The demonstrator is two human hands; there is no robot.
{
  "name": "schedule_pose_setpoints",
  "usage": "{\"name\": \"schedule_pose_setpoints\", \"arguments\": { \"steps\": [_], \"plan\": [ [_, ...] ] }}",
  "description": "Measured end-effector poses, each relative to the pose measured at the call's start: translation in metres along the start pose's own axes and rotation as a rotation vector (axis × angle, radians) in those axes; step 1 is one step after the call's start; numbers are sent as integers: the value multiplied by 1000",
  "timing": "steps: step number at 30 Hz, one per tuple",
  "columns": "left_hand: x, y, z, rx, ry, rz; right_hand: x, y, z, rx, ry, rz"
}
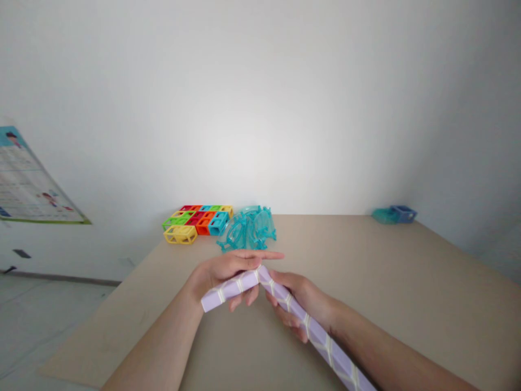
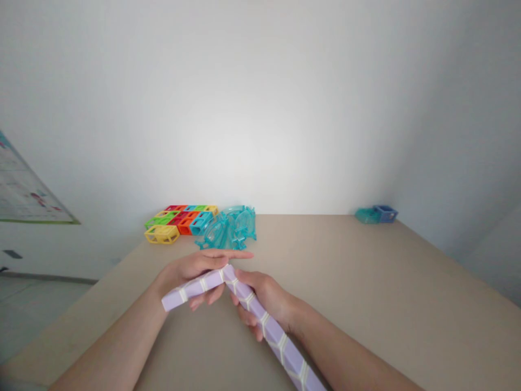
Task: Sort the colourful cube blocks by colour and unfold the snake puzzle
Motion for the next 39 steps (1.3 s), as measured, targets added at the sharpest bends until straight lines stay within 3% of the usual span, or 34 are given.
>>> {"name": "schedule_pose_setpoints", "arguments": {
  "steps": [3,7,16,22,28,33,39],
  "plan": [
    [-13,-5,-7,-13,194,104,16,-4,-1,38,-141,-209],
    [-23,-17,-16,-156,439,203,31,-17,1,27,-277,-411],
    [-29,-31,-21,-510,681,2,17,-6,-3,12,-155,-374],
    [-32,-35,-13,-703,704,-99,12,-6,-6,-20,-95,-312],
    [-34,-37,-12,-805,660,-180,4,-4,-8,-45,-58,-271],
    [-33,-42,-12,-890,634,-280,-7,-1,-9,-44,57,-218],
    [-27,-53,-11,-1015,569,-283,-7,-2,-8,-71,71,-177]
  ]
}}
Point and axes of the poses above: each hand's wrist, its own z-axis away from the middle knuckle, its own y-axis out of the palm, x = y × z, the point moved 8 cm from there along -z, towards the middle knuckle, and after that the axes turned 9 degrees about -x, right-handed, at the moved point
